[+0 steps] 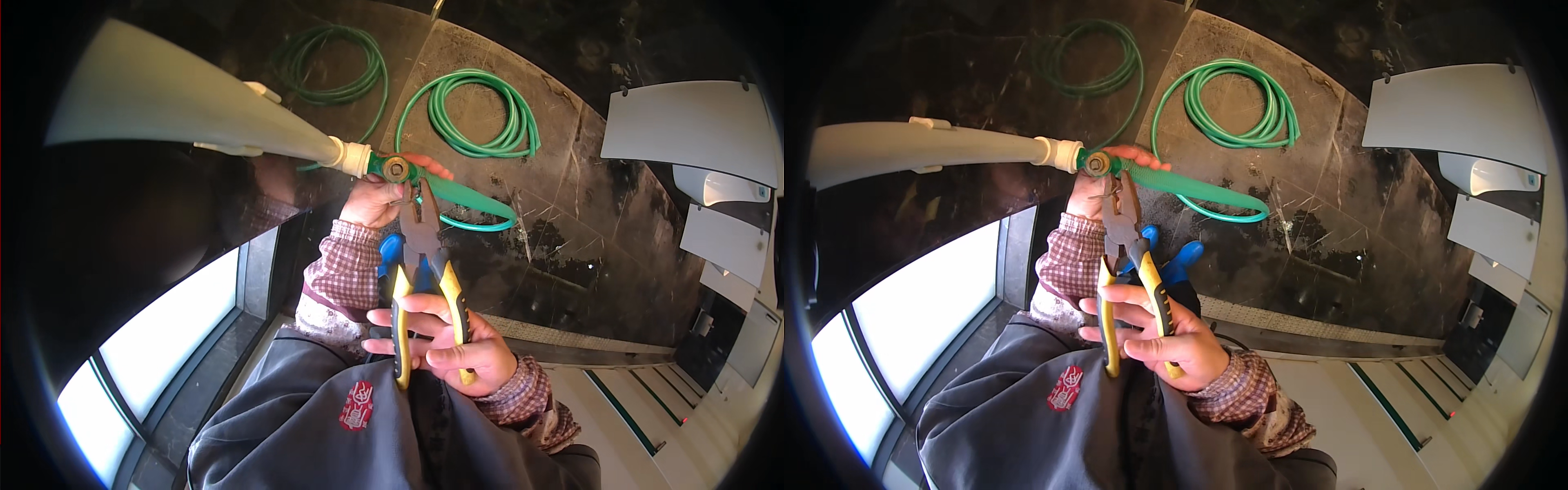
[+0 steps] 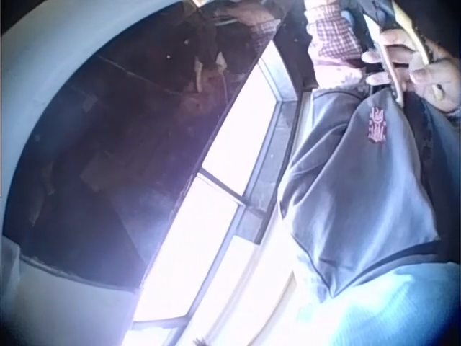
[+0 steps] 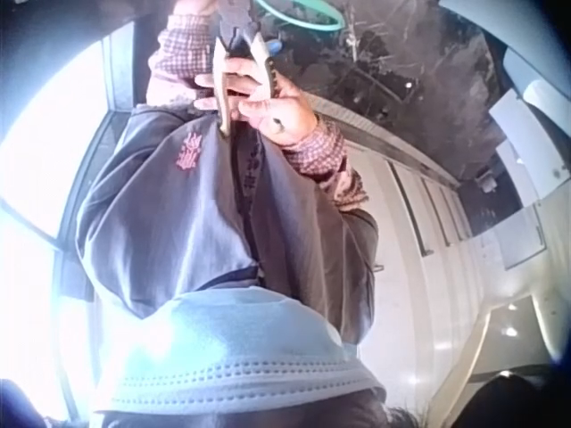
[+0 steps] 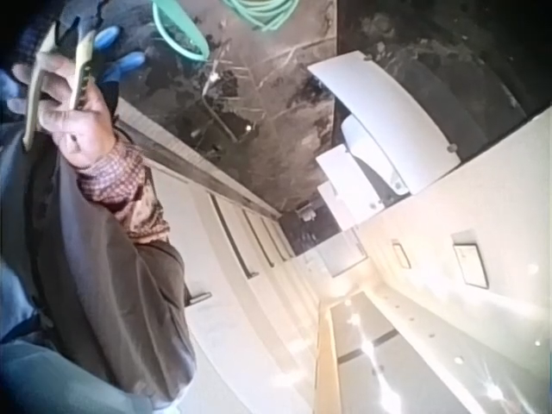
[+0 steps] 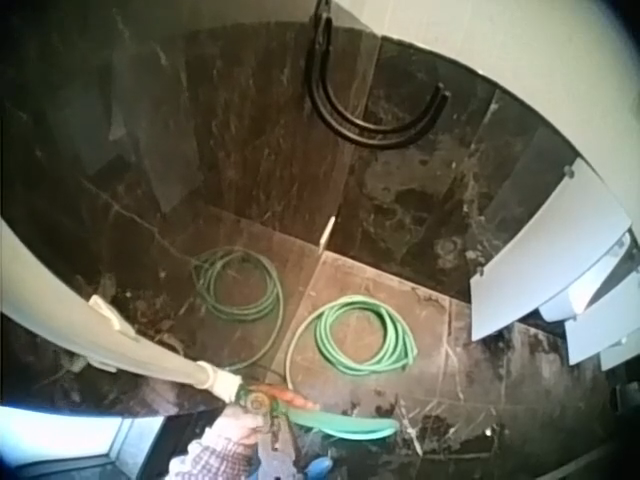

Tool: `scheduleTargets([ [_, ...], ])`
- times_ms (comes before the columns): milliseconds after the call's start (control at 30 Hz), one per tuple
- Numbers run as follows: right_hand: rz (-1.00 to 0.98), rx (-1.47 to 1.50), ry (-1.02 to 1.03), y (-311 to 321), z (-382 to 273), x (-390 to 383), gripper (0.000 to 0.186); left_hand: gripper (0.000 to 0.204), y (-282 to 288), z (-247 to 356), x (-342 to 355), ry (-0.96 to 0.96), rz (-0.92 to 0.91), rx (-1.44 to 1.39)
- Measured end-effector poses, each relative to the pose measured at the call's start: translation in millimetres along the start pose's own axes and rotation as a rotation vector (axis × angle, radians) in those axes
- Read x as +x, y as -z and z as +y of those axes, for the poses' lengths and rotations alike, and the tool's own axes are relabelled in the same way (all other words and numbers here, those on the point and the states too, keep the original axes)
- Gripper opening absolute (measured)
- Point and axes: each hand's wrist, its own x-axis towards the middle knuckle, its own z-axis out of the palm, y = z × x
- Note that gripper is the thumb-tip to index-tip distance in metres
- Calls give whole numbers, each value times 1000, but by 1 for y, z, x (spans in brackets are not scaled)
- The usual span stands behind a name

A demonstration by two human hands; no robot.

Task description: Using pliers to adjust or repair a hose fitting connected to a pipe in a restroom.

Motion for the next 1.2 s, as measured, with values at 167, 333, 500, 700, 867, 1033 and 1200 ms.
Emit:
scheduleTargets([
  [167, -67, -5, -9, 14, 2, -2, 63, 56, 0, 0, 0, -31, 7, 2],
  [333, -156, 50, -41, 25, 8, -1, 61, 55, 4, 5, 2, -4, -73, -2],
  [500, -123, 44, -36, 24, 9, -2, 58, 53, 6, -1, 3, -29, -99, -18],
  [700, -69, 17, 57, 26, 15, 0, 43, 52, 7, -2, 3, -50, -109, -12],
  [867, -20, 126, 57, 9, 11, -2, 14, 53, 4, 3, 1, -1, -71, 10],
  [1033, 101, -10, 71, 4, 8, -4, 19, 55, 4, 1, 1, 0, -65, -36],
  [1200, 195, -192, 107, 4, 9, -5, 21, 54, 2, 0, 0, 10, -52, -71],
])
